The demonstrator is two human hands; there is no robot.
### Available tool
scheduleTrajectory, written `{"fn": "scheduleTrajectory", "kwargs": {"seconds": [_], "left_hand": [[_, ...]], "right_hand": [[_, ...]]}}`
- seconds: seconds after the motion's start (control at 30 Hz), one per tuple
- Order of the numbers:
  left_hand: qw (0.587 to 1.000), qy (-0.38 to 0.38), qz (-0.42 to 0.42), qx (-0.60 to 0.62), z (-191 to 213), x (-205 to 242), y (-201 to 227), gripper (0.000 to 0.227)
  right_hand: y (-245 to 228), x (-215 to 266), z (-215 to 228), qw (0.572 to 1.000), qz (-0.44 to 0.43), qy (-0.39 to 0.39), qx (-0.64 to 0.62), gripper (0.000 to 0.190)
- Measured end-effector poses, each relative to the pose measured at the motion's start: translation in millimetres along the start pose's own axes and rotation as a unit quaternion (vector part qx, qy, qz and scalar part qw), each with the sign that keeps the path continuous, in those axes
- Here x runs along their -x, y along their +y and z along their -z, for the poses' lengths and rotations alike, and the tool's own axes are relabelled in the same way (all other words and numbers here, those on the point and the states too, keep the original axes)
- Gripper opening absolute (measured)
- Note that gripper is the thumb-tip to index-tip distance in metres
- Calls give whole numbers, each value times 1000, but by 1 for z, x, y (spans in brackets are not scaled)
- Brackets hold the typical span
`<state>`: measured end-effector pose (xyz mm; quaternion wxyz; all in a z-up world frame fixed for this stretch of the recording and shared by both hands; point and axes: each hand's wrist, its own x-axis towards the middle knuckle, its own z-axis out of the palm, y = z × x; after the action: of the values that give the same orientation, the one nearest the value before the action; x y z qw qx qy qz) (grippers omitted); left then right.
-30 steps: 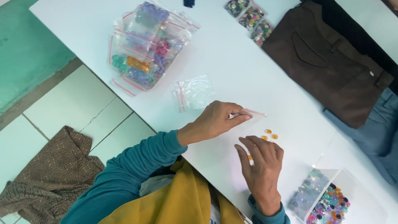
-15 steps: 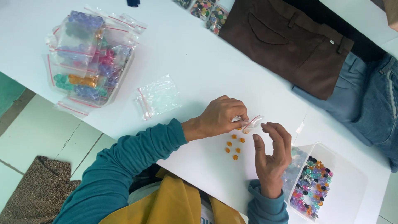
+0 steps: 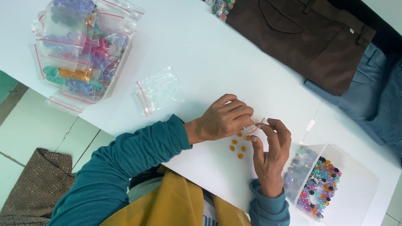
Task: Sorting small buttons from a container and placing them into individual plastic bags
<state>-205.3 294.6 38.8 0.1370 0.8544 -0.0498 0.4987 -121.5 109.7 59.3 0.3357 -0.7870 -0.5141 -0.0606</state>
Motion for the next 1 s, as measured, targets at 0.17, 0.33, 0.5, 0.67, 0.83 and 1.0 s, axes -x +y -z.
{"fn": "scheduleTrajectory", "kwargs": {"seconds": [0.17, 0.33, 0.5, 0.67, 0.83, 1.0], "left_hand": [[1000, -11, 15, -19, -22, 19, -1, 19], [998, -36, 43, -13, -29, 28, 2, 17], [947, -225, 135, 184, -6, 17, 4, 73], [921, -259, 144, 252, -14, 23, -7, 66], [904, -242, 161, 313, -7, 16, -14, 57], [898, -277, 177, 294, -15, 23, -17, 57]], "right_hand": [[-2, -1, -7, 997, -13, 16, -69, 32], [-5, 1, -13, 995, -22, 38, -88, 22], [1, 4, -12, 995, -12, 23, -95, 19], [8, 8, -12, 996, 3, 15, -89, 19], [13, 10, -10, 995, 14, 18, -95, 20], [8, 4, -8, 998, 57, 4, -40, 26]]}}
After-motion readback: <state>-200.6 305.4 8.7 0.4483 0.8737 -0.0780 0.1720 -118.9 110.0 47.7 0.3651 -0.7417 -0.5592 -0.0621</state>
